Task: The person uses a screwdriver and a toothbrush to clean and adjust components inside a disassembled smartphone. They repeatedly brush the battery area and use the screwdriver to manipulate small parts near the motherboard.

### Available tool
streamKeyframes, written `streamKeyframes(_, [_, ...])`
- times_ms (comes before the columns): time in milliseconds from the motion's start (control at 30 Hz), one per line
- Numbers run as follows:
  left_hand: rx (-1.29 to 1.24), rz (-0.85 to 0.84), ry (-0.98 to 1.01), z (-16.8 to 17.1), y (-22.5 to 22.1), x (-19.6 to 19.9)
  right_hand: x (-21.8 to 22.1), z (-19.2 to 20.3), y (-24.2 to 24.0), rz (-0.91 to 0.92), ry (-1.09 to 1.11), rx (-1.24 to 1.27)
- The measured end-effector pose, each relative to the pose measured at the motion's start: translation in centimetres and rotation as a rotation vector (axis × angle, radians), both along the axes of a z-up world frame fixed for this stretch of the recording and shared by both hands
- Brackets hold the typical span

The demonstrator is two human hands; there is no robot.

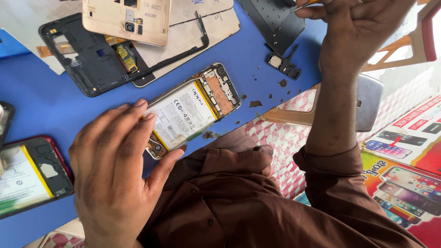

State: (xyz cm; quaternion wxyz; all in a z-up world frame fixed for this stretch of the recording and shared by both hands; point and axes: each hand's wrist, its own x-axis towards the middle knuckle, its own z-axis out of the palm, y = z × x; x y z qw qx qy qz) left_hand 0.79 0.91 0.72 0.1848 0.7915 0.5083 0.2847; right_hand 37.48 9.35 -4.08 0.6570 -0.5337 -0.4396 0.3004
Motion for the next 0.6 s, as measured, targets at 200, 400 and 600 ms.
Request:
streamKeyframes(200, [0.066, 0.007, -0.066, 0.9, 0.1, 0.1, -3.6, 1.7, -2.6, -0.111, 0.039, 0.024])
streamKeyframes(400, [0.059, -0.022, -0.328, 1.3, -1.7, 2.4, -9.2, 2.0, -8.0, -0.071, 0.038, 0.202])
streamKeyframes(600, [-0.208, -0.038, -0.919, 0.4, -2.4, 5.2, -12.3, 2.1, -10.5, 0.012, -0.07, 0.36])
